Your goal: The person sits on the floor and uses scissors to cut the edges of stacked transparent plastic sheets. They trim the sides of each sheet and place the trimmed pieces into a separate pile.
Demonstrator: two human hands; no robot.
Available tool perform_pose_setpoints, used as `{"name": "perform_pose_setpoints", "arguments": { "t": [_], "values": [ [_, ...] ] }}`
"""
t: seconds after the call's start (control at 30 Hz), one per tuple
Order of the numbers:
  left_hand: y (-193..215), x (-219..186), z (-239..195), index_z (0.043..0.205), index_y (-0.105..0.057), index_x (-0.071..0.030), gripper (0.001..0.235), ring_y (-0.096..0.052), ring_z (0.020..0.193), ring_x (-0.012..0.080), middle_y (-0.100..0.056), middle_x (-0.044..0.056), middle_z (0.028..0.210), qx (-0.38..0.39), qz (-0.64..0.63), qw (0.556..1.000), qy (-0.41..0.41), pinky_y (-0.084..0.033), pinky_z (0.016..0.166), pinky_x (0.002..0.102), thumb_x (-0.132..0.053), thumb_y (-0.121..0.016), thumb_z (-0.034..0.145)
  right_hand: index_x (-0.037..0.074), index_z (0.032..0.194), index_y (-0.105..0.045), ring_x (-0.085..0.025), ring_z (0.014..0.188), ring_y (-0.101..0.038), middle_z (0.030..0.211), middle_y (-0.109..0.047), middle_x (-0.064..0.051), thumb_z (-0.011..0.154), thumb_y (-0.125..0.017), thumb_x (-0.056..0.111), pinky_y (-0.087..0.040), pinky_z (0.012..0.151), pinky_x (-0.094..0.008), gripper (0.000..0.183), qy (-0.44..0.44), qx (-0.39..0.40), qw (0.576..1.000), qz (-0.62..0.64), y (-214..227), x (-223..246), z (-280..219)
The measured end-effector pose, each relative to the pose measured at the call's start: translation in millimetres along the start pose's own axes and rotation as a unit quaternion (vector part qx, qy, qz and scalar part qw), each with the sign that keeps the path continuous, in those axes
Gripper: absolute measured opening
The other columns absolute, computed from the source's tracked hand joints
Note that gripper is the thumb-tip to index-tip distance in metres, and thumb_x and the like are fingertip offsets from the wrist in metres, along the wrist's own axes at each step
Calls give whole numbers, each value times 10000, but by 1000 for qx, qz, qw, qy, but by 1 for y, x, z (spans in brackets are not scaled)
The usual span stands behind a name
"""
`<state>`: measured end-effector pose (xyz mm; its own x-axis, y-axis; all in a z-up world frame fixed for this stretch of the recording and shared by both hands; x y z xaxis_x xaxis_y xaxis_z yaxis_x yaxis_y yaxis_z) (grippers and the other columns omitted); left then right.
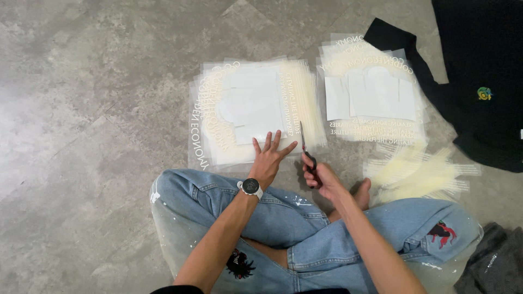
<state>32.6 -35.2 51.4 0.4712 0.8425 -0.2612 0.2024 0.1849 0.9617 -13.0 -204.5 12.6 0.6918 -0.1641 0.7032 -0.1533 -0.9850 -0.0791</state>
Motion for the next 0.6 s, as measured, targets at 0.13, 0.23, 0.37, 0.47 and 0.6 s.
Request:
{"name": "perform_pose_setpoints", "arguments": {
  "t": [0.13, 0.23, 0.37, 0.47, 0.6],
  "values": [
    [4, 1, 1, 1651, -241, -486, 878, -245, 1593, 440, -244, 154, 1738, 3, -35, 999, 3, -221, 1184, 802, 4, -563, 997, 76, 858, -630, -64, 390, -389, 565, -370, 29, 909, -818, 549, -248, 375, -160, 511, 1, 11, 1000, -8, -4, 19, 3],
    [9, 2, -2, 1649, -240, -492, 867, -260, 1589, 430, -250, 147, 1735, 4, -33, 999, 13, -230, 1187, 793, 4, -544, 1007, 50, 855, -633, -54, 413, -392, 576, -392, 17, 908, -835, 506, -281, 384, -162, 501, 2, 8, 1000, -16, 1, 15, 9],
    [11, 2, -2, 1645, -262, -484, 874, -256, 1587, 443, -245, 156, 1737, 6, -59, 998, 13, -222, 1186, 802, 39, -526, 996, 61, 856, -640, -65, 381, -422, 553, -405, 24, 914, -832, 500, -263, 364, -175, 483, 8, 6, 999, -36, 7, 6, 21],
    [11, -1, -4, 1644, -279, -473, 850, -261, 1584, 450, -261, 167, 1732, 4, -65, 998, 4, -228, 1181, 802, 46, -496, 1007, 55, 858, -635, -64, 402, -413, 566, -404, 19, 915, -832, 499, -278, 375, -167, 489, 3, 3, 1000, -12, 2, 18, 19],
    [11, -2, -3, 1650, -262, -470, 824, -259, 1586, 444, -255, 165, 1734, -1, -56, 998, -2, -242, 1182, 789, 18, -487, 1026, 58, 854, -632, -59, 412, -403, 573, -393, 16, 918, -828, 499, -274, 375, -150, 487, 14, 10, 1000, 2, -2, 27, 28]
  ]
}}
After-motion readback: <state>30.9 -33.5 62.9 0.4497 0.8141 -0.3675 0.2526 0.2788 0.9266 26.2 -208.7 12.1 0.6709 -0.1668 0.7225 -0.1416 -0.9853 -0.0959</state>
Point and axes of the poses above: each hand's wrist, its own z-axis towards the middle knuckle, its own y-axis out of the back of the hand, x = y × z, the point moved 7 cm from there along z, towards the middle knuckle
